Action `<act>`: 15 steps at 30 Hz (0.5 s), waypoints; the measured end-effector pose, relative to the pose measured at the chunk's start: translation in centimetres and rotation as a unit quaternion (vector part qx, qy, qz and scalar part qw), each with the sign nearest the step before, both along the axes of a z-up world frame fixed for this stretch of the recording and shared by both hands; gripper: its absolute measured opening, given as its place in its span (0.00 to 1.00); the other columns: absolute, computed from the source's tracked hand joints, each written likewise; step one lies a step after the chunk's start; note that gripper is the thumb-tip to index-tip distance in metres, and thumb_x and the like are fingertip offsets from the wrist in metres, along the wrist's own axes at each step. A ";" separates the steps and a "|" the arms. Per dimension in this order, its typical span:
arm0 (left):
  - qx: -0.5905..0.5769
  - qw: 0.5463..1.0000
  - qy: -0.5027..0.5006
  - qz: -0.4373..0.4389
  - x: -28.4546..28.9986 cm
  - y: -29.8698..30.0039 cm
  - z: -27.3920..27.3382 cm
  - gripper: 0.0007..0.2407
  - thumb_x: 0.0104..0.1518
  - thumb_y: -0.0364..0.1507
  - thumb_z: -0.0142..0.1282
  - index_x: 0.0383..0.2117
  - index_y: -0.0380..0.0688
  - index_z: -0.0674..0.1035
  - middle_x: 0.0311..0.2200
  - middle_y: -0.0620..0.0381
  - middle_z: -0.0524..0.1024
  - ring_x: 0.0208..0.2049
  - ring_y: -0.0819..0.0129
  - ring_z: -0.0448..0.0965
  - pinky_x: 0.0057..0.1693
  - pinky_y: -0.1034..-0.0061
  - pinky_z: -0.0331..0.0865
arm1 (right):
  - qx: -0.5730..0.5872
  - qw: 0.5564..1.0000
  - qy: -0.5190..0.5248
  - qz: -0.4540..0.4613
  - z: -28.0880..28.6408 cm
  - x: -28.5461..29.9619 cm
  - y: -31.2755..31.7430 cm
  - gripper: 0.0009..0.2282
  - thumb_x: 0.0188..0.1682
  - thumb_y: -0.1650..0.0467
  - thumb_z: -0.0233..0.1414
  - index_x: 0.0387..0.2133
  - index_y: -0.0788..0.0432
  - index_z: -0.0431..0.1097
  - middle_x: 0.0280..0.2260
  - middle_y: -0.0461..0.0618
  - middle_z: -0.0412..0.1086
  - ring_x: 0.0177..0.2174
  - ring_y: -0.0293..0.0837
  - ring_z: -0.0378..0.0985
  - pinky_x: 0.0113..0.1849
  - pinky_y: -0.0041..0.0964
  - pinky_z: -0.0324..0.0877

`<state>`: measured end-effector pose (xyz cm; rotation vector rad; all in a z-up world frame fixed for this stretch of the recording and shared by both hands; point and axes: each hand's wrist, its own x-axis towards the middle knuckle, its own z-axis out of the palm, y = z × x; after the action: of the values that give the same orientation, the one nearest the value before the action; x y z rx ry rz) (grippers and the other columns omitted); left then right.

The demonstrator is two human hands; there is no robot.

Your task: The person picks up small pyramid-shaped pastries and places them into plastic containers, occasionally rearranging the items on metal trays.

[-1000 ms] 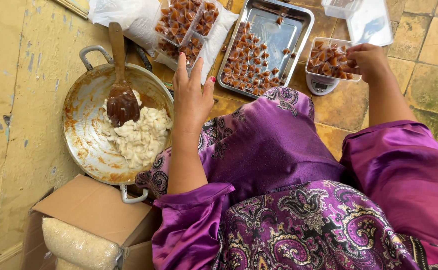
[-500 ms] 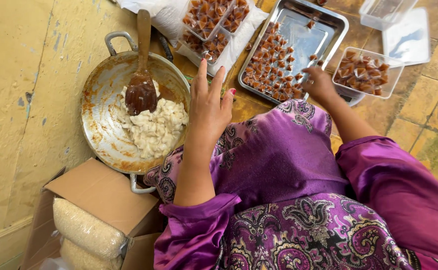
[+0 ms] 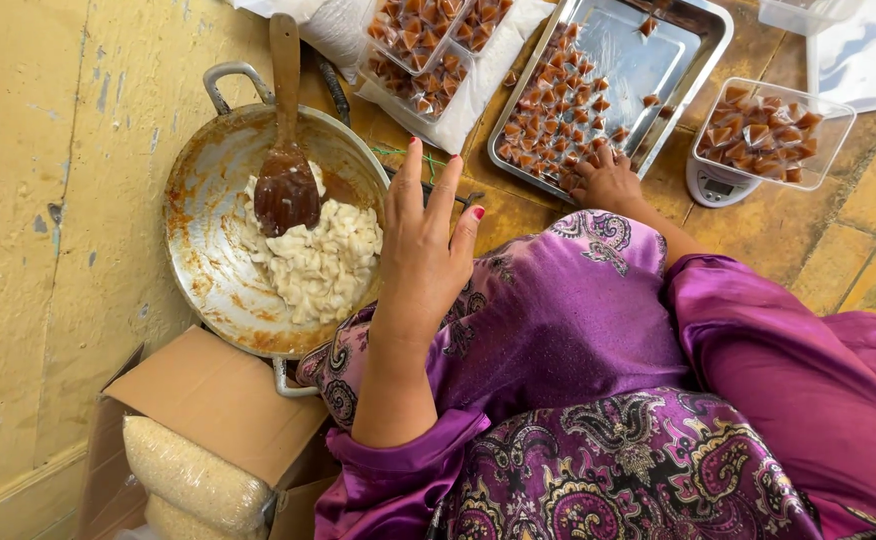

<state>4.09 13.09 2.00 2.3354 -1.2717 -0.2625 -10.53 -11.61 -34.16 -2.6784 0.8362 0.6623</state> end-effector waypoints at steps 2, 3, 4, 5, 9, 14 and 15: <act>-0.015 1.000 -0.017 0.001 -0.1 0.2 0.1 0.20 0.67 0.32 0.53 0.64 0.43 0.68 0.68 0.35 0.50 0.66 0.33 0.58 0.66 0.41 0.59 | 0.069 0.995 -0.042 -0.061 -1.1 -0.2 -0.5 0.16 0.54 0.61 0.54 0.55 0.45 0.70 0.62 0.55 0.51 0.52 0.75 0.67 0.46 0.63 0.76; -0.014 1.000 -0.019 0.003 0.0 0.3 -0.1 0.20 0.67 0.32 0.53 0.64 0.43 0.68 0.68 0.35 0.50 0.66 0.33 0.58 0.66 0.41 0.59 | 0.070 0.995 -0.043 -0.058 -2.0 -0.3 -0.8 0.16 0.54 0.61 0.54 0.55 0.45 0.70 0.62 0.55 0.51 0.52 0.75 0.67 0.46 0.63 0.76; -0.014 1.000 -0.023 0.004 0.0 0.4 -0.2 0.20 0.67 0.33 0.53 0.64 0.43 0.68 0.68 0.35 0.50 0.66 0.34 0.58 0.66 0.41 0.59 | 0.042 0.998 -0.038 -0.024 -2.8 -0.5 -1.0 0.17 0.52 0.61 0.55 0.54 0.47 0.69 0.61 0.56 0.53 0.51 0.74 0.68 0.45 0.62 0.77; -0.014 1.000 -0.025 0.003 0.0 0.4 -0.3 0.20 0.67 0.33 0.53 0.64 0.43 0.68 0.68 0.35 0.50 0.66 0.34 0.58 0.66 0.41 0.59 | 0.015 0.999 -0.032 0.008 -3.6 -0.9 -1.1 0.19 0.50 0.61 0.57 0.54 0.49 0.68 0.59 0.57 0.54 0.51 0.73 0.68 0.44 0.61 0.78; -0.007 0.999 -0.042 0.011 -0.1 0.5 -0.1 0.21 0.67 0.34 0.53 0.64 0.44 0.67 0.68 0.35 0.50 0.66 0.35 0.58 0.66 0.42 0.59 | 0.024 0.999 -0.026 0.016 -0.6 -0.1 -0.4 0.17 0.52 0.67 0.54 0.56 0.47 0.65 0.56 0.57 0.56 0.51 0.73 0.67 0.43 0.60 0.78; -0.010 0.999 -0.021 0.023 -0.3 0.4 1.0 0.20 0.65 0.32 0.53 0.62 0.41 0.70 0.67 0.32 0.52 0.64 0.32 0.61 0.65 0.40 0.60 | 0.027 0.999 -0.016 0.028 -5.9 0.4 -1.4 0.19 0.53 0.66 0.54 0.58 0.43 0.65 0.54 0.58 0.58 0.50 0.71 0.67 0.41 0.62 0.79; -0.011 0.999 -0.025 0.027 -0.2 0.5 0.9 0.20 0.65 0.32 0.53 0.62 0.41 0.70 0.67 0.32 0.52 0.64 0.32 0.61 0.65 0.40 0.60 | 0.026 0.999 -0.019 0.032 -5.6 0.6 -1.6 0.19 0.53 0.66 0.54 0.58 0.43 0.65 0.54 0.58 0.58 0.50 0.71 0.67 0.41 0.62 0.79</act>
<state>3.87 13.58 2.92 2.3666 -1.2277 -0.1722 -9.97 -13.16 -39.76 -2.6726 0.7164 0.6354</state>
